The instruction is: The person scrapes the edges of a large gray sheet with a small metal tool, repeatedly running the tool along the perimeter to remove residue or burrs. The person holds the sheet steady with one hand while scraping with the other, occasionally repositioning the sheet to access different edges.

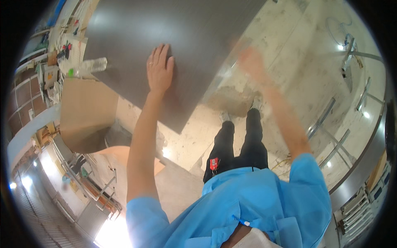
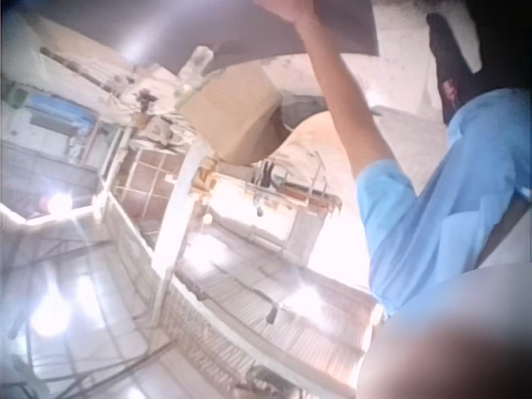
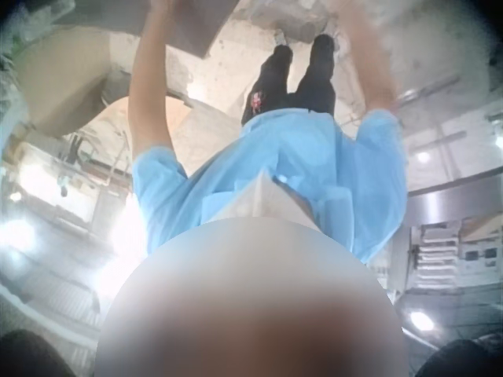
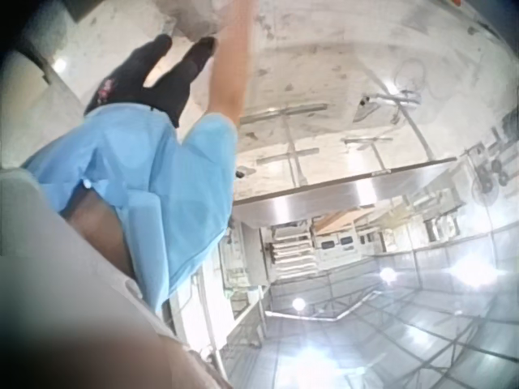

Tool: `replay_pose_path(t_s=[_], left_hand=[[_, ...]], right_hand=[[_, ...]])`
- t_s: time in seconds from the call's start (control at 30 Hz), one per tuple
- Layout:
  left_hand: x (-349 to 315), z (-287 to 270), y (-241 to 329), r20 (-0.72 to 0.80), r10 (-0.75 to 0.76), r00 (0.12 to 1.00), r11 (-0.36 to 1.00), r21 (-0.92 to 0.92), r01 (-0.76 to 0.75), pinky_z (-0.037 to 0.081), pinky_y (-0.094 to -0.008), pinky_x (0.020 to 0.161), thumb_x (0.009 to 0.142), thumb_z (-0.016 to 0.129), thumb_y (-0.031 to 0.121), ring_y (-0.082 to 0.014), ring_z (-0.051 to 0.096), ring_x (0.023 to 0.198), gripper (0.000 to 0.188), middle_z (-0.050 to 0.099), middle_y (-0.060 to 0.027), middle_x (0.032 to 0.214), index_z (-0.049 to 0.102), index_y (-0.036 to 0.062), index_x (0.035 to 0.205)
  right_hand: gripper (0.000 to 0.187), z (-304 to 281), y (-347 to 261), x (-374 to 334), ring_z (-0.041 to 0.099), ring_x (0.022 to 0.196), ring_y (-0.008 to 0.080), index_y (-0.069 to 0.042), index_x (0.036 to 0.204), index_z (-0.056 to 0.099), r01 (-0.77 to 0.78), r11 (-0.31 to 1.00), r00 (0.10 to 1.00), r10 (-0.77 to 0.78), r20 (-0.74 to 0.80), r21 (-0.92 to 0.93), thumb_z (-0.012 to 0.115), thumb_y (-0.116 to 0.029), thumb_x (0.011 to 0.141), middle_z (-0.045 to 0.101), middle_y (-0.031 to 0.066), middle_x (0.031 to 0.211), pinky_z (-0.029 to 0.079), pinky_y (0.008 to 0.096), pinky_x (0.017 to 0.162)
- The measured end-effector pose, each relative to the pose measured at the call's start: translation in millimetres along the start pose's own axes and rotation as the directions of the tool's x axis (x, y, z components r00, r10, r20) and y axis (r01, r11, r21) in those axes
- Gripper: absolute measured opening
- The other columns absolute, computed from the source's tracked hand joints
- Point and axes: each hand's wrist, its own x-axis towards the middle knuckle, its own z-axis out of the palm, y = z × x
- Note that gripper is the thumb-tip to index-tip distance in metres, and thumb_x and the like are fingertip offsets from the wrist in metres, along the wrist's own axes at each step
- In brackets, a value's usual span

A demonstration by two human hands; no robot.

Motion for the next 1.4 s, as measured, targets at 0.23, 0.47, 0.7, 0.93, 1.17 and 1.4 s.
replay_pose_path(t_s=[0.23,0.47,0.7,0.93,1.17,1.4], left_hand=[[-80,-25,-60,-0.013,-0.095,0.995,0.988,0.120,0.095,0.021,-0.0514,0.133,0.112,0.045,0.047,-0.0326,0.030,0.162,0.061,0.041,-0.0069,0.173,0.043,0.0218,0.167],[-78,-26,-55,0.004,-0.112,0.994,0.983,0.144,0.111,0.022,-0.0522,0.132,0.112,0.046,0.048,-0.0320,0.032,0.161,0.061,0.043,-0.0073,0.172,0.044,0.0218,0.166],[-79,-25,-57,-0.031,-0.077,0.997,0.990,0.116,0.080,0.023,-0.0524,0.131,0.111,0.048,0.046,-0.0333,0.033,0.161,0.060,0.044,-0.0086,0.171,0.047,0.0200,0.165],[-76,-30,-52,-0.022,-0.061,0.998,0.993,0.099,0.063,0.022,-0.0523,0.131,0.111,0.049,0.046,-0.0334,0.032,0.161,0.060,0.044,-0.0108,0.171,0.047,0.0177,0.165],[-76,-29,-55,0.019,-0.112,0.994,0.986,0.124,0.109,0.022,-0.0518,0.131,0.112,0.049,0.044,-0.0323,0.032,0.161,0.061,0.041,-0.0093,0.173,0.046,0.0176,0.166],[-78,-27,-56,0.001,-0.093,0.996,0.988,0.122,0.092,0.022,-0.0510,0.131,0.112,0.047,0.046,-0.0312,0.032,0.161,0.061,0.040,-0.0084,0.173,0.045,0.0190,0.166]], right_hand=[[0.029,39,-18,-7,0.071,0.083,0.0323,-0.011,0.129,0.070,0.087,0.940,0.934,-0.191,-0.300,-0.330,0.065,-0.021,0.102,0.071,0.0092,0.091,0.059,0.0457,0.070],[0.036,62,-105,-97,0.073,0.107,0.0300,-0.007,0.135,0.067,0.293,0.945,0.934,-0.249,0.257,-0.148,0.060,-0.015,0.101,0.071,0.0099,0.122,0.062,0.0426,0.077],[0.038,25,-45,-23,0.073,0.108,0.0292,-0.007,0.141,0.063,0.077,0.960,0.920,-0.173,-0.352,-0.271,0.059,-0.020,0.106,0.074,0.0084,0.116,0.062,0.0439,0.080],[0.046,105,-135,-164,0.070,0.108,0.0283,-0.007,0.142,0.064,0.310,0.950,0.949,-0.312,0.040,0.037,0.069,-0.021,0.098,0.071,0.0102,0.116,0.060,0.0453,0.084],[0.024,-18,69,88,0.076,0.100,0.0339,-0.010,0.122,0.078,-0.210,0.974,0.834,0.134,-0.534,-0.083,0.068,-0.015,0.101,0.080,0.0126,0.112,0.059,0.0431,0.088],[0.019,12,61,49,0.074,0.089,0.0312,-0.010,0.111,0.079,0.006,0.993,0.857,0.054,-0.513,0.115,0.063,-0.011,0.102,0.077,0.0122,0.101,0.058,0.0419,0.079]])
